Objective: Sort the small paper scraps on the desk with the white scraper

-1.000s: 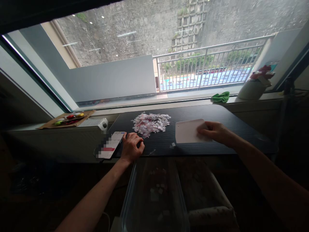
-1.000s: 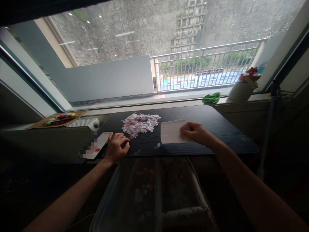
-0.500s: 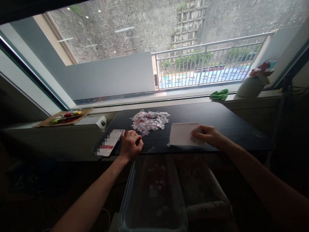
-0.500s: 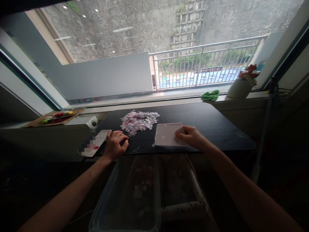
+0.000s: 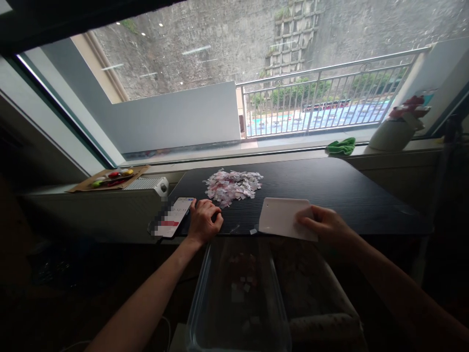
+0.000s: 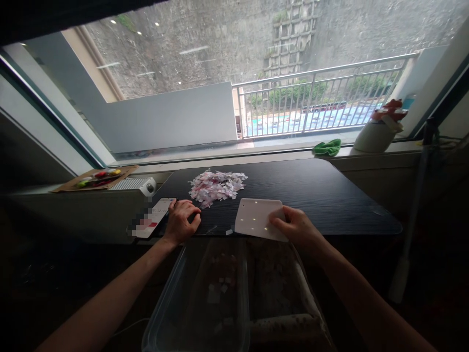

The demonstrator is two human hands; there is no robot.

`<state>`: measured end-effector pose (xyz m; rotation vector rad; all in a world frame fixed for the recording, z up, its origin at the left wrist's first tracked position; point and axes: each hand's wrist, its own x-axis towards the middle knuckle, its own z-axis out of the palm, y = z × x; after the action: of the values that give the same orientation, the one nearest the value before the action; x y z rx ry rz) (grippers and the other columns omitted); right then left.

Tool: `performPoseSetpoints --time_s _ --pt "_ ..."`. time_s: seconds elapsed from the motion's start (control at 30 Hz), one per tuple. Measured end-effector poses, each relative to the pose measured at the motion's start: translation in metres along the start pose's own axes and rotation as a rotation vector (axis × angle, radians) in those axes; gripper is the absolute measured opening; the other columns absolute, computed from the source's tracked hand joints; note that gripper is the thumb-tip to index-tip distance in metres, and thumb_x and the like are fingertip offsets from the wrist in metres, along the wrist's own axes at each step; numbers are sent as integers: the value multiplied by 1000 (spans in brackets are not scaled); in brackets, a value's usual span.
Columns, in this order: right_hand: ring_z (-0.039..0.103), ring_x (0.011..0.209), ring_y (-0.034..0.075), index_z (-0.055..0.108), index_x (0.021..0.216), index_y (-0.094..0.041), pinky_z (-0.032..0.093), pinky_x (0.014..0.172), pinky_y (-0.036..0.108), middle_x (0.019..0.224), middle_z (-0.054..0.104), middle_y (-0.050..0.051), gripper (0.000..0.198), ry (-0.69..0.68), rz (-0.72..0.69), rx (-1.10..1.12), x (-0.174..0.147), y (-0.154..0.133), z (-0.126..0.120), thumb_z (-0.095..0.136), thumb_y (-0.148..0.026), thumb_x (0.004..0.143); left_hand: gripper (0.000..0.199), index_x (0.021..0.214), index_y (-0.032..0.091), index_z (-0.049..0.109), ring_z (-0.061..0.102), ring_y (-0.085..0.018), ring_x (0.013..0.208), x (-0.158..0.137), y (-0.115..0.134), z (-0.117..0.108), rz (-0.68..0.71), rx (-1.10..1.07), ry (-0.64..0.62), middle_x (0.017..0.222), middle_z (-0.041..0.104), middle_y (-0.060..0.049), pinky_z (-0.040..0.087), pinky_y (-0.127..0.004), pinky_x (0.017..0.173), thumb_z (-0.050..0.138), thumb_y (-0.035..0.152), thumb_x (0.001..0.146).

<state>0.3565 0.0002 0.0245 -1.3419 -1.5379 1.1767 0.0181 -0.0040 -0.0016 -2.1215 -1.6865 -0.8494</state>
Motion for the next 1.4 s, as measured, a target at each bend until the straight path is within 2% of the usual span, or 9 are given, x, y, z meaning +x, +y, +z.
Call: performPoseSetpoints --time_s 0.2,0.37,0.57,0.7,0.83,0.93,1.13,1.23,1.4 --pt "62 63 17 69 77 -18 49 55 27 70 69 3 23 100 -29 22 3 2 12 68 -38 66 13 73 22 65 57 -27 102 0 0 0 -11 -10 -2 80 67 -4 22 -54 108 53 23 76" --pt "64 65 20 70 81 -18 51 56 29 74 71 5 27 -31 12 93 -1 4 26 69 -40 64 12 73 22 65 57 -27 102 0 0 0 -13 -14 -1 79 68 -4 22 -54 109 53 23 76" --pt "63 63 18 69 81 -18 50 54 27 72 70 3 25 17 -18 61 -2 1 27 69 -39 66 13 74 22 66 57 -27 102 0 0 0 -19 -17 -9 79 68 -4 22 -54 109 53 22 76" --pt "65 67 20 70 83 -17 53 57 29 75 71 4 30 -124 -25 118 3 -4 31 70 -42 67 12 74 22 66 57 -27 101 0 2 -1 -20 -11 -9 79 67 -4 22 -54 109 54 21 76" --pt "65 69 18 69 87 -19 54 62 28 78 71 3 30 48 -118 164 18 -8 29 69 -43 68 12 74 22 66 57 -26 101 1 3 -2 -22 -4 -17 80 68 -4 24 -54 108 54 21 76" --pt "62 64 17 67 82 -20 53 55 26 73 69 2 27 115 -115 103 24 -4 21 70 -42 67 12 74 22 66 57 -26 102 1 2 -1 -19 -4 -11 80 68 -4 24 -54 108 54 22 76" --pt "62 64 16 66 90 -17 53 51 26 76 68 2 36 -162 -36 167 13 -9 19 71 -44 67 14 73 22 66 58 -27 101 1 0 -1 -11 -9 -14 79 67 -4 23 -54 108 52 24 77" --pt "61 64 15 64 95 -19 51 45 24 79 66 2 38 -50 -101 256 24 -20 21 69 -45 68 16 73 22 66 57 -28 101 2 0 -3 -4 -2 -26 79 67 -5 24 -53 107 51 25 77" --pt "63 77 17 58 95 -20 56 55 27 90 65 3 35 144 -132 335 67 -20 26 67 -34 64 16 72 22 66 57 -28 101 2 -1 -4 -6 0 -21 80 67 -5 25 -53 107 51 26 77"
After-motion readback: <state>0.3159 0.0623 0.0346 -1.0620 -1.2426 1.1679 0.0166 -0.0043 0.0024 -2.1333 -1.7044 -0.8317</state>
